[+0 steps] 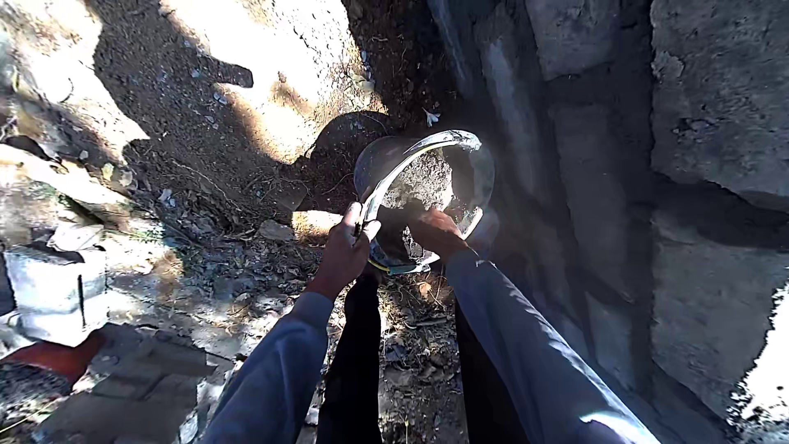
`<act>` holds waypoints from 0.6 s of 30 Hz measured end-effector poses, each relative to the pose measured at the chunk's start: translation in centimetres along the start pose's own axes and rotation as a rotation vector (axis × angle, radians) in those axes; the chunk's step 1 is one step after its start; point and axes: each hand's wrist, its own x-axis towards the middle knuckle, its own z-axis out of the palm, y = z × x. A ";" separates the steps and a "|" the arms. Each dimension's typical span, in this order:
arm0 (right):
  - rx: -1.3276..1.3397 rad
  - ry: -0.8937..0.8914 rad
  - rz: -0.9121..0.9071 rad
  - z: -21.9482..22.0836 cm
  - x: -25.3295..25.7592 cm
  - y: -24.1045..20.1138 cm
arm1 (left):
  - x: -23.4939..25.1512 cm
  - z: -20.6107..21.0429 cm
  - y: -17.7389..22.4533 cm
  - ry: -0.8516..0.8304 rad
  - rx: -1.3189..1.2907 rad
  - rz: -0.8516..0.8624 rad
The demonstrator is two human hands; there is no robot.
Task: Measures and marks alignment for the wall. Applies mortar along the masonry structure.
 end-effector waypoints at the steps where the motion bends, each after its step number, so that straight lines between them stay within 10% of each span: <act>1: 0.009 -0.015 -0.035 0.3 -0.3 -0.4 | -0.1 0.0 -0.1 0.000 -0.014 -0.013; 18: 0.341 -0.066 -0.231 -5.0 -10.6 0.1 | 0.6 -3.4 1.3 0.273 -0.415 -0.185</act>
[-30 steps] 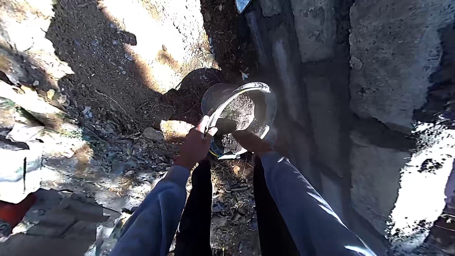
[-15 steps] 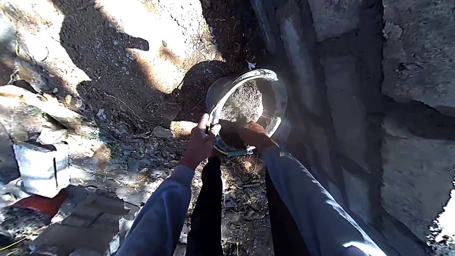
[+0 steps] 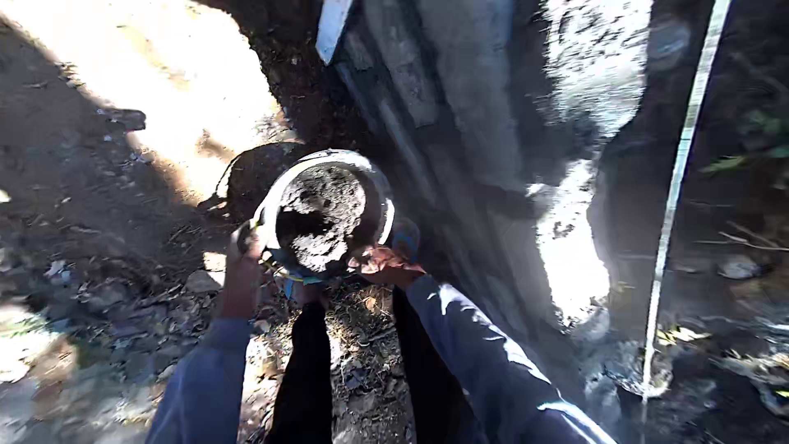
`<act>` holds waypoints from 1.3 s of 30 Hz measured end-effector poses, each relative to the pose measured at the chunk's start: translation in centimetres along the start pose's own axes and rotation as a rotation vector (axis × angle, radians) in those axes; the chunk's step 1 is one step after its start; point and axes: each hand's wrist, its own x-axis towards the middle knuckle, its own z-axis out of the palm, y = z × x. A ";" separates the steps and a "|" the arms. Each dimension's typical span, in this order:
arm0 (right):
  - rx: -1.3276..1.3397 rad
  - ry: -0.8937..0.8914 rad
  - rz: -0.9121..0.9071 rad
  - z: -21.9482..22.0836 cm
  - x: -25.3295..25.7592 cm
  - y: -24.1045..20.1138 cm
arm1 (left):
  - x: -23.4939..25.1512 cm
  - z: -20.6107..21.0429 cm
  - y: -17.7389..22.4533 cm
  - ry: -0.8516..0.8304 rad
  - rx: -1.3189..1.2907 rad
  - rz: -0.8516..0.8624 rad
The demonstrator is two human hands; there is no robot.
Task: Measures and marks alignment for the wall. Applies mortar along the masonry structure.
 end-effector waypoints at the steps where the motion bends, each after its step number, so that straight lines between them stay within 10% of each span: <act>1: -0.023 0.012 -0.024 -0.6 -1.7 -0.4 | -0.8 -0.1 0.1 0.022 -0.037 0.033; 9: 0.117 0.077 -0.124 -6.8 -20.1 -3.6 | -9.6 2.6 5.0 0.218 -0.147 0.292; 18: 0.436 0.509 -0.108 -14.9 -41.2 0.0 | -19.4 26.4 14.5 -0.055 -0.515 0.166; 23: -0.020 0.975 0.165 -16.9 -37.7 4.4 | -22.2 34.9 19.7 -0.019 -0.536 0.136; 28: -0.147 1.008 0.183 -17.7 -31.6 7.9 | -23.1 37.9 20.8 0.026 -0.611 0.098; 33: 0.232 0.781 0.056 -23.5 -32.8 10.4 | -23.2 38.7 20.0 0.069 -0.573 0.145; 39: -0.203 0.330 0.062 -28.3 -31.9 9.7 | -23.3 39.3 20.9 0.099 -0.406 0.065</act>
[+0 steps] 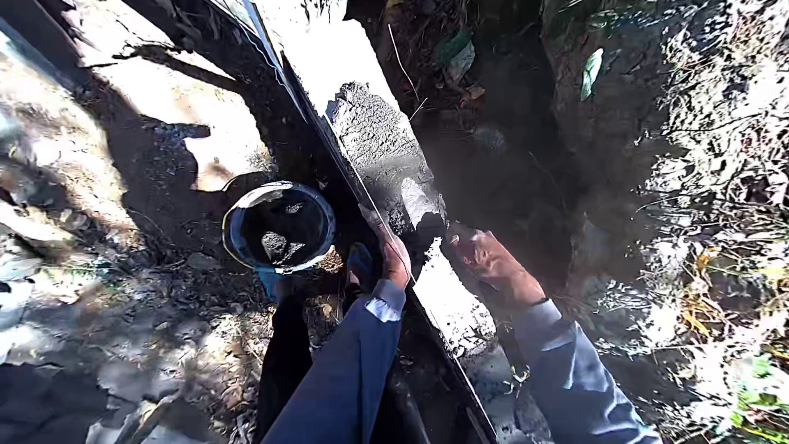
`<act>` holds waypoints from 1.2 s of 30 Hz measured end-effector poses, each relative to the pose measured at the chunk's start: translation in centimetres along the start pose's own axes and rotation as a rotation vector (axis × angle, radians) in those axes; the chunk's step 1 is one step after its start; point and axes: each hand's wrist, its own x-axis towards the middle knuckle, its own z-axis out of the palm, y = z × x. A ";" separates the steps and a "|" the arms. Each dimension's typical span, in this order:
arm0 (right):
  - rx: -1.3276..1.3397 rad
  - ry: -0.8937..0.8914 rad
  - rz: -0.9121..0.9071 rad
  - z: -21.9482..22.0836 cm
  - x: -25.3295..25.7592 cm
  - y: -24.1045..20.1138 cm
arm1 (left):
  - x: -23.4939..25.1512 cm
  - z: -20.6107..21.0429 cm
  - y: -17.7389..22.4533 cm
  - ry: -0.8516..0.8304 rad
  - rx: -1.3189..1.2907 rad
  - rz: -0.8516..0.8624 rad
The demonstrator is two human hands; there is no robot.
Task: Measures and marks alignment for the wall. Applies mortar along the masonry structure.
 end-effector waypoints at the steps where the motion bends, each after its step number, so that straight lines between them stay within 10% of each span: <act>1: -0.039 -0.042 0.027 0.2 -0.2 -0.2 | -0.4 -0.1 0.3 -0.012 0.086 -0.043; 8: -0.306 0.114 0.261 -1.1 -7.1 -3.3 | -0.6 -2.9 1.1 -0.154 0.028 -0.020; 11: -0.119 0.328 0.106 -0.3 -13.1 -4.2 | 1.7 -9.4 -1.9 -0.103 0.217 0.131; 14: 0.365 0.178 -0.101 4.5 -13.9 -7.9 | 6.2 -18.7 -5.2 0.146 0.479 0.229; 19: 0.245 -0.024 0.125 19.9 2.0 -14.5 | 17.8 -33.0 -4.9 0.247 0.902 0.129; 26: -0.049 -0.195 0.288 35.6 30.5 -16.4 | 29.7 -40.5 -6.2 -0.266 0.763 0.003; 31: -0.092 -0.220 0.248 40.6 27.1 -19.2 | 29.6 -41.3 -7.4 -0.336 0.679 -0.035; 36: -0.178 -0.204 0.251 35.0 22.3 -19.6 | 28.5 -42.5 -7.4 -0.402 0.836 -0.006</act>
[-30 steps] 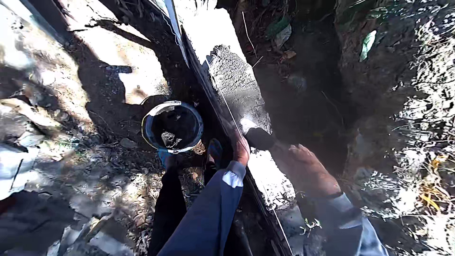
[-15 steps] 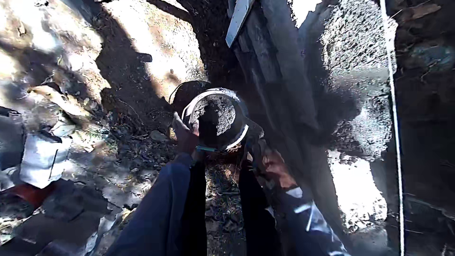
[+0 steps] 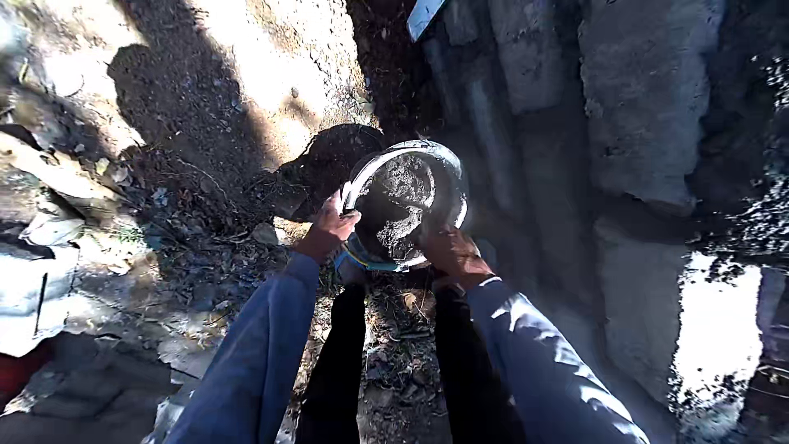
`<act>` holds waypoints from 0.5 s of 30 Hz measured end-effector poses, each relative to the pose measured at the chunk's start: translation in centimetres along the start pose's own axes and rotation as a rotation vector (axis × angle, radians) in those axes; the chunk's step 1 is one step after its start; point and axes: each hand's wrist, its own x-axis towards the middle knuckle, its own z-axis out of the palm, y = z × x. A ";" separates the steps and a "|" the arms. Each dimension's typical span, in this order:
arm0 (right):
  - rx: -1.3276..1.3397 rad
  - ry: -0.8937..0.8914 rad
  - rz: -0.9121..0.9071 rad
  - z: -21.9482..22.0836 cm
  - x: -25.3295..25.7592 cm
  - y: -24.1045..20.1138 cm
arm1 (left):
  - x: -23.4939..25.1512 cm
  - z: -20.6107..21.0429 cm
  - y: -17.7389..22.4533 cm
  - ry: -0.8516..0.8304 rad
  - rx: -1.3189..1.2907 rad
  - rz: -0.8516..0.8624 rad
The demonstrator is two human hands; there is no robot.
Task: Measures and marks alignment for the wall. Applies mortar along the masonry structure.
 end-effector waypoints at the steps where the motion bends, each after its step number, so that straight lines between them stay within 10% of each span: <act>1: 0.013 0.085 0.008 -1.3 0.0 0.2 | -0.2 0.2 -0.3 -0.016 0.030 0.028; 5: -0.051 0.197 0.040 -1.2 3.7 -3.7 | -0.8 1.4 -0.4 -0.102 0.168 0.190; 11: -0.019 -0.087 -0.065 5.5 0.8 -1.6 | -1.6 1.7 -1.2 -0.120 0.152 0.139; 15: 0.498 -0.092 -0.232 6.7 0.5 3.0 | -2.5 2.8 -0.8 -0.122 0.144 0.185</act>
